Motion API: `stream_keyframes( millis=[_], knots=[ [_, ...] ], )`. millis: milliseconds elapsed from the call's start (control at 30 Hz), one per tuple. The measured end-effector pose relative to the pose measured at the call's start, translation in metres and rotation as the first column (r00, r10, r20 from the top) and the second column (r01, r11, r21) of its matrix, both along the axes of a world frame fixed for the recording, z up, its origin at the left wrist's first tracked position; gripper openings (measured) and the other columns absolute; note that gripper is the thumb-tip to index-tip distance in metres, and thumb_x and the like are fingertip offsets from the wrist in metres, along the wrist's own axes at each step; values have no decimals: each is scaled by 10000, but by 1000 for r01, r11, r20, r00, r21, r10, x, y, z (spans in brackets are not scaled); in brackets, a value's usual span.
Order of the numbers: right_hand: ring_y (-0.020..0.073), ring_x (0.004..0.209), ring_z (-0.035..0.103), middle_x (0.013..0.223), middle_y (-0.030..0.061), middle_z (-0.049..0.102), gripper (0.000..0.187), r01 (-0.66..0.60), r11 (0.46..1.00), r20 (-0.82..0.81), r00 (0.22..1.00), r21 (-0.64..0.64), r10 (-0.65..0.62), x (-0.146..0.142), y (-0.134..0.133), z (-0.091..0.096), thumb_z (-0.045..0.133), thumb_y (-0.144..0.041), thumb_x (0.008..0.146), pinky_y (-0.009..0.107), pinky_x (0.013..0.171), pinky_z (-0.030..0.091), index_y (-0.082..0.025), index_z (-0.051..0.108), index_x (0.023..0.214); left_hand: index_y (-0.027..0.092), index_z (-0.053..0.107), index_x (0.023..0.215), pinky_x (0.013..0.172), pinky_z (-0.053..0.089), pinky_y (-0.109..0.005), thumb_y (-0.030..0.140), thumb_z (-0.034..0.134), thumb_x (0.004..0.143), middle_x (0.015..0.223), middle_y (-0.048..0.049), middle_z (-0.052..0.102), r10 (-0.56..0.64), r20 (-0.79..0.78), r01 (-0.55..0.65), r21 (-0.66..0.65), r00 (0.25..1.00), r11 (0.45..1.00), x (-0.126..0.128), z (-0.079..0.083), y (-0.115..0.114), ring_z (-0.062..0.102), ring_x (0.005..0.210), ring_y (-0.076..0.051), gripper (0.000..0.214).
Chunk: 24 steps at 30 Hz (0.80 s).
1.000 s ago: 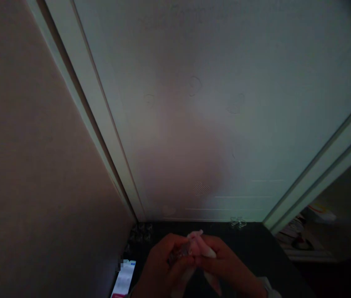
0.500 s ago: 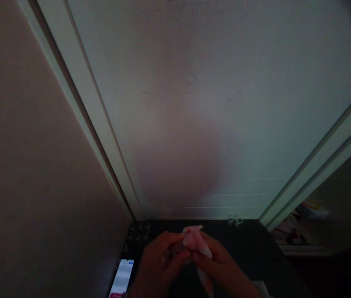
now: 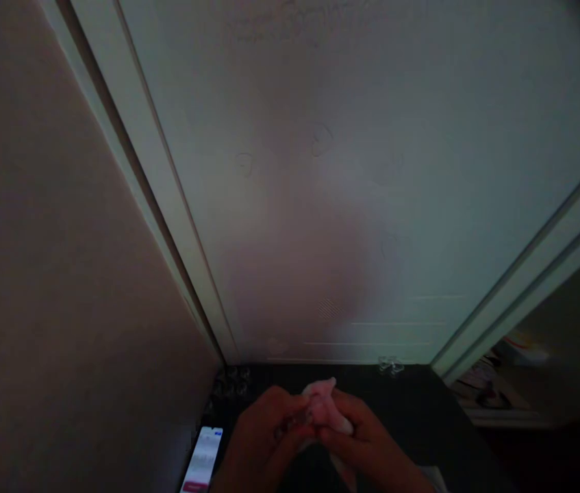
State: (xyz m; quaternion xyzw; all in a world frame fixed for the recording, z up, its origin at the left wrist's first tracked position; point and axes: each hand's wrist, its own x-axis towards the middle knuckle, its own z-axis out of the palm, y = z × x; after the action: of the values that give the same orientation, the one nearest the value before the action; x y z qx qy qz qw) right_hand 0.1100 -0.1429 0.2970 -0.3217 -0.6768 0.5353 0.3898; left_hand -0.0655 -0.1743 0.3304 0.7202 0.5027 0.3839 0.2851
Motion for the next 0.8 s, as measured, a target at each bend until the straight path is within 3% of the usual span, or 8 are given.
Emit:
stream_keyframes(
  millis=[200,433,500,667,800],
  knots=[
    [222,786,576,873,71,652,414,-23,988,-152,988,-156,-1,-2,-3,-20,513,-534,800,333,708,463,-164,668,904,244,662,919,662,451,-209,188,575,804,808,-14,592,-45,56,43,46,997,998,2,0,0,568,726,-143,154],
    [229,755,560,773,74,647,380,170,952,-123,971,-255,-206,0,1,-54,522,-515,792,386,777,443,-175,684,747,268,649,945,664,449,-215,164,554,815,870,-15,570,-65,43,63,46,997,997,-2,-3,-1,552,738,-139,192],
    [229,774,565,795,76,653,358,154,951,-126,973,-270,-193,-2,1,-50,514,-484,804,386,789,442,-176,690,760,266,646,947,644,449,-216,169,562,809,862,-15,569,-65,61,62,53,996,997,-2,-4,0,548,721,-139,189],
    [239,910,581,956,72,659,306,-77,922,-308,950,-380,-48,-10,-3,-25,575,-425,775,359,820,451,-195,680,946,251,642,943,624,444,-221,188,576,795,828,-14,569,-39,105,32,63,994,997,1,-2,1,547,700,-141,175],
    [242,898,583,908,70,661,320,-60,941,-287,957,-334,-41,-10,-3,-22,589,-442,777,342,796,447,-178,688,928,236,633,912,631,431,-223,189,582,792,801,-8,574,-1,80,0,13,997,1000,3,0,1,540,698,-142,139]
  ],
)
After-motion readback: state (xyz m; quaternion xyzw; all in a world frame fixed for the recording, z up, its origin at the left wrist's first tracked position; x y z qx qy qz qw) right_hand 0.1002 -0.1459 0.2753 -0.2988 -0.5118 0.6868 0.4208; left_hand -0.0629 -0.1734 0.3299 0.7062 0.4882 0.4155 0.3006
